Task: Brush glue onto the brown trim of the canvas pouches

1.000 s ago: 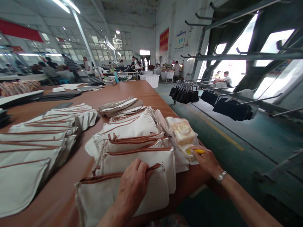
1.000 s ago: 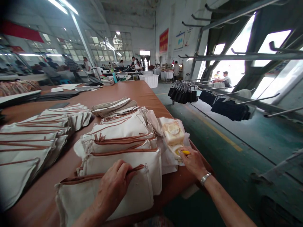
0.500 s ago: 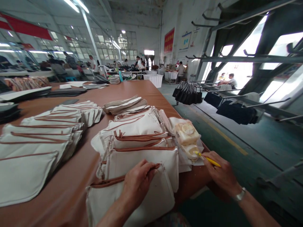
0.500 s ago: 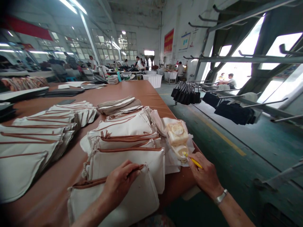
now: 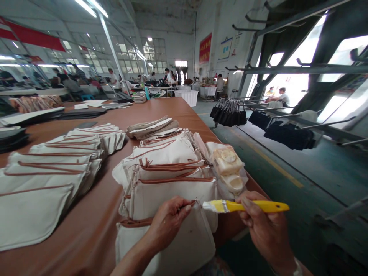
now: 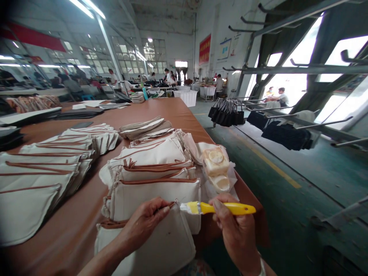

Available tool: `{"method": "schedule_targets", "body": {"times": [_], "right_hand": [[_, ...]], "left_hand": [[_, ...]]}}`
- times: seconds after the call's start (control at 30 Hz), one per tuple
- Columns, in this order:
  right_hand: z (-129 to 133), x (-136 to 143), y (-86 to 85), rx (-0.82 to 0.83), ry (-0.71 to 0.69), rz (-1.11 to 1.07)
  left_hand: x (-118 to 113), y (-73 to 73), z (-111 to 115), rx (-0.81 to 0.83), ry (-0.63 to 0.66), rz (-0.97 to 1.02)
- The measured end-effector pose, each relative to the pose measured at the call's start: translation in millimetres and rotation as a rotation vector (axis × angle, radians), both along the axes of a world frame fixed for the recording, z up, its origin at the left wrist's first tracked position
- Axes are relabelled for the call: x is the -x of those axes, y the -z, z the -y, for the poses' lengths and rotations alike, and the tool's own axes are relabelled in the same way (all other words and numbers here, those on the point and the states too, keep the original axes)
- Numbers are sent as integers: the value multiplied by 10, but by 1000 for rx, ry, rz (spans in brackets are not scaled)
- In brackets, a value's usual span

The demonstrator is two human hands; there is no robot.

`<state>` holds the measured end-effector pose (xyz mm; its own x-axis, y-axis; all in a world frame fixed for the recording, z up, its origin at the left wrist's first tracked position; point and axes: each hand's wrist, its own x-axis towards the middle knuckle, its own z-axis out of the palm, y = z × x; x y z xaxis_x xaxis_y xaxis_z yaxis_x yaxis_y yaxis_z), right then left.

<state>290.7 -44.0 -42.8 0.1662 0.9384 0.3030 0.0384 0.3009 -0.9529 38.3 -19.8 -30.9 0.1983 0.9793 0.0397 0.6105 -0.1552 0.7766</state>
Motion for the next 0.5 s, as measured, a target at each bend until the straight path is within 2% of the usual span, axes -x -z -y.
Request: {"method": "schedule_targets", "body": {"times": [0.1,0.2,0.3,0.43,0.5], "right_hand": [[-16,182,-102,-75,-33,85],[-15,220,-181,-165,53,182],[37,194,-213,-192,104,185],[75,226,-219,-228,8,260],[48,237,-226,-240,26,280]], "left_hand": [[3,-44,24,-54,2,-15],[17,-71,51,-105,6,-28],[13,-78,77,-155,11,-36],[-24,-78,116,-225,24,-45],[-34,-78,148,-260,31,-52]]}}
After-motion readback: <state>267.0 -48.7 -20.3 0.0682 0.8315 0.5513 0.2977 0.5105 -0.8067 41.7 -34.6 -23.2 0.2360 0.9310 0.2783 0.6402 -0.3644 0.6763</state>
